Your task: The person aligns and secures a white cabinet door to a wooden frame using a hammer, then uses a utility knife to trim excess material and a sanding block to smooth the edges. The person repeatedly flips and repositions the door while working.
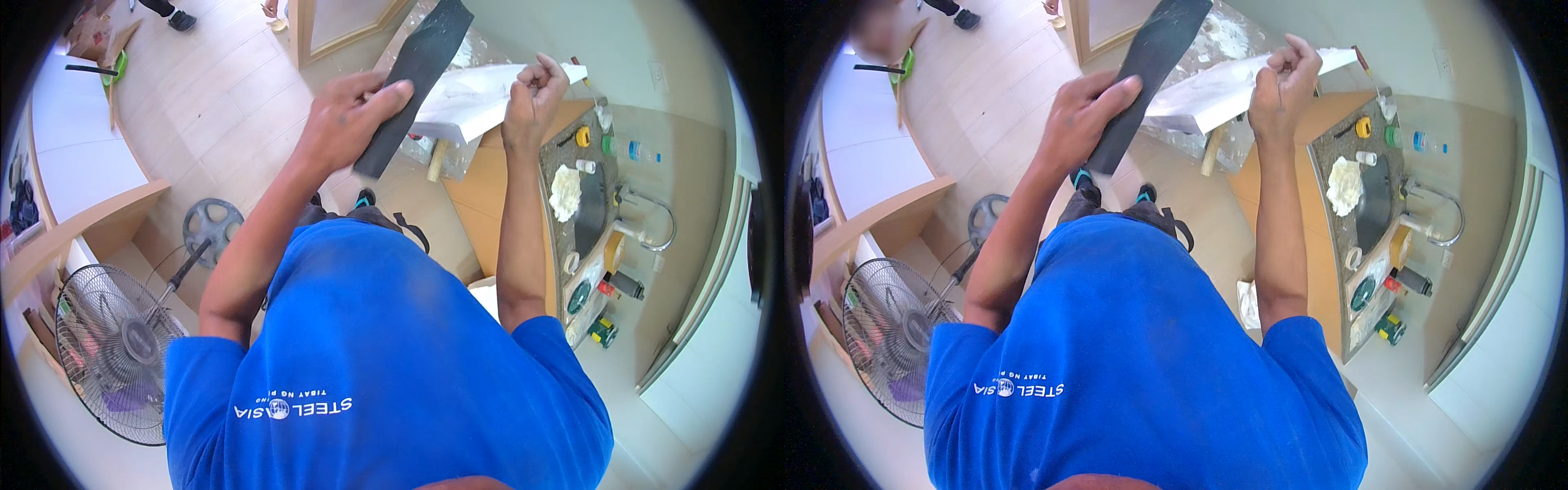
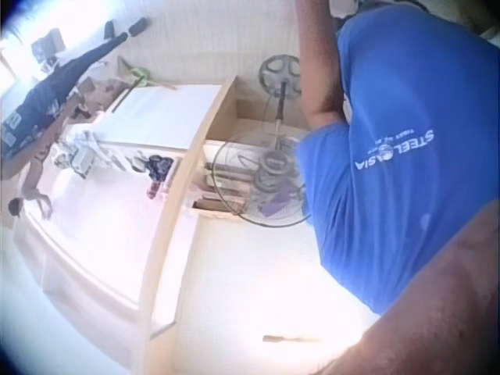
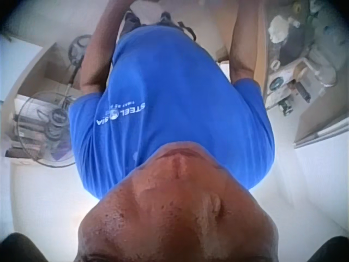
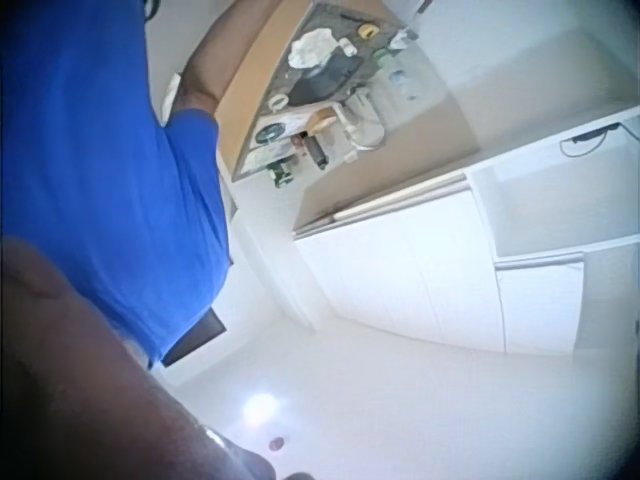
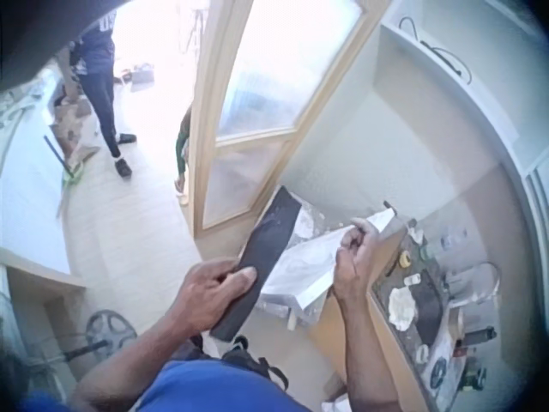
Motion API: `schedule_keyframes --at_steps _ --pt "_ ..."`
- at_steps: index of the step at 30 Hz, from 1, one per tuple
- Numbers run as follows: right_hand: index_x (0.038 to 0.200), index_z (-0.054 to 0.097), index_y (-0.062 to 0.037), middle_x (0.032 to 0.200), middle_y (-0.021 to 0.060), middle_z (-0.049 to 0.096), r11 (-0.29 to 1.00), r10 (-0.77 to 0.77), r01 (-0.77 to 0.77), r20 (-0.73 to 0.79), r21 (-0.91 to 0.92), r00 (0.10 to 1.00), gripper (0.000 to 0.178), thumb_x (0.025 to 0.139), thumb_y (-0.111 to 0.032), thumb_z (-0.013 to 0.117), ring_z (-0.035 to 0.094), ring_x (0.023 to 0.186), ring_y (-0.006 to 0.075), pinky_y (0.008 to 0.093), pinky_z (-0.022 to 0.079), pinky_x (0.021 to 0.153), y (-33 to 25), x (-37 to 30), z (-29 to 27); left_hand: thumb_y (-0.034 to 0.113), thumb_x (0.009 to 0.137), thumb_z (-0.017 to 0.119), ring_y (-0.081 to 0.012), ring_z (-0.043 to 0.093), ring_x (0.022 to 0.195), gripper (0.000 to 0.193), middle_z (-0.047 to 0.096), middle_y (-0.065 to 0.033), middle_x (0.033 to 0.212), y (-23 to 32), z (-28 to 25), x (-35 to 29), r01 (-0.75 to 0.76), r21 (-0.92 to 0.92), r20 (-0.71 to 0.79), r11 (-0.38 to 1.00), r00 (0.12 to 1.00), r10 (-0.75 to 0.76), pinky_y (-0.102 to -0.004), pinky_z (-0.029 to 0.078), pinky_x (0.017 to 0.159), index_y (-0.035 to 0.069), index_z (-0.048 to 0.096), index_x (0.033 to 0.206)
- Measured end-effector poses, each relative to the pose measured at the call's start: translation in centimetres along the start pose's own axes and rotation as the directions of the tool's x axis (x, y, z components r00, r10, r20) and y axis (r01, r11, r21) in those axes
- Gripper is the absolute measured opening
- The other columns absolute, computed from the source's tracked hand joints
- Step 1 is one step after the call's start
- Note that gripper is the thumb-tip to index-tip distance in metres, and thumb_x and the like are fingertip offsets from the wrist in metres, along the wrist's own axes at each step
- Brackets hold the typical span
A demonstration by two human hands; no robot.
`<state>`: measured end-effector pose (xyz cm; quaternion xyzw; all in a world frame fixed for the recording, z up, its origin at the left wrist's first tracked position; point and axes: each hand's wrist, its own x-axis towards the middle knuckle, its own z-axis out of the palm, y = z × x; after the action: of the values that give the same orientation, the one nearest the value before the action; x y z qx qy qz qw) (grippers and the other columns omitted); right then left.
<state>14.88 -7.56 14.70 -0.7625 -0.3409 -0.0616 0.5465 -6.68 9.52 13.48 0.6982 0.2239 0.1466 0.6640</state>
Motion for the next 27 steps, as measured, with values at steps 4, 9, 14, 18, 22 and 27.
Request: schedule_keyframes --at_steps 4,9,14,18,22,27 --pt "0.132 0.05 0.0052 0.105 0.0093 0.05 1.0 -0.025 0.025 -0.043 0.002 0.999 0.054 0.079 -0.002 0.05 0.046 0.094 0.0167 0.032 0.042 0.091 0.3 -0.4 0.2 0.046 0.096 0.069 -0.0211 0.064 0.081 0.052 0.067 -0.0167 0.087 0.2 0.8 -4.0 -0.086 -0.06 0.051 0.995 0.995 0.089 -0.0364 0.05 0.073 -0.003 0.076 0.112" --pt "0.132 0.048 0.006 0.106 0.0094 0.048 0.999 -0.015 0.015 -0.022 -0.03 1.0 0.054 0.078 -0.002 0.049 0.044 0.096 0.0168 0.0327 0.041 0.092 0.3 -0.6 -0.2 0.055 0.095 0.065 -0.0266 0.069 0.09 0.061 0.071 -0.0216 0.097 -3.7 3.2 2.8 0.179 0.08 0.203 0.981 0.96 -0.192 -0.0403 0.054 0.082 -0.003 0.076 0.111" --pt "0.131 0.046 0.0054 0.108 0.0101 0.046 1.0 0.005 -0.004 -0.04 0.015 0.999 0.054 0.078 -0.001 0.048 0.043 0.097 0.0165 0.0335 0.039 0.094 0.4 -0.6 0.0 0.048 0.093 0.071 -0.028 0.069 0.092 0.053 0.072 -0.0193 0.097 -1.9 1.1 -1.5 0.006 -0.02 0.119 1.0 0.993 -0.003 -0.0405 0.053 0.084 -0.002 0.076 0.112" --pt "0.133 0.042 0.0057 0.106 0.0087 0.044 0.996 -0.033 0.036 -0.049 0.078 0.998 0.056 0.079 -0.001 0.049 0.042 0.095 0.016 0.0331 0.039 0.095 0.5 -1.0 0.0 0.047 0.092 0.074 -0.0308 0.069 0.091 0.054 0.07 -0.0201 0.093 -0.2 2.9 -1.8 -0.019 0.077 0.128 0.997 0.992 0.009 -0.0412 0.053 0.081 -0.002 0.075 0.113" --pt "0.132 0.043 0.0052 0.107 0.0091 0.045 0.998 -0.036 0.038 -0.035 0.041 0.999 0.054 0.079 -0.002 0.05 0.042 0.097 0.0158 0.0326 0.039 0.095 0.3 -0.9 -0.2 0.053 0.093 0.069 -0.0305 0.07 0.091 0.06 0.071 -0.0206 0.096 -3.4 2.7 3.9 0.185 0.01 0.213 0.983 0.96 -0.182 -0.0404 0.053 0.082 -0.003 0.074 0.113" --pt "0.13 0.045 0.0041 0.106 0.0087 0.045 1.0 0.001 0.0 -0.043 0.023 0.999 0.052 0.079 -0.002 0.05 0.043 0.095 0.0152 0.0321 0.039 0.094 0.3 -0.9 -0.1 0.047 0.092 0.073 -0.0309 0.068 0.094 0.054 0.07 -0.022 0.101 -6.2 0.5 -3.3 -0.111 -0.081 0.047 0.99 0.992 0.115 -0.0421 0.053 0.082 -0.003 0.074 0.113"
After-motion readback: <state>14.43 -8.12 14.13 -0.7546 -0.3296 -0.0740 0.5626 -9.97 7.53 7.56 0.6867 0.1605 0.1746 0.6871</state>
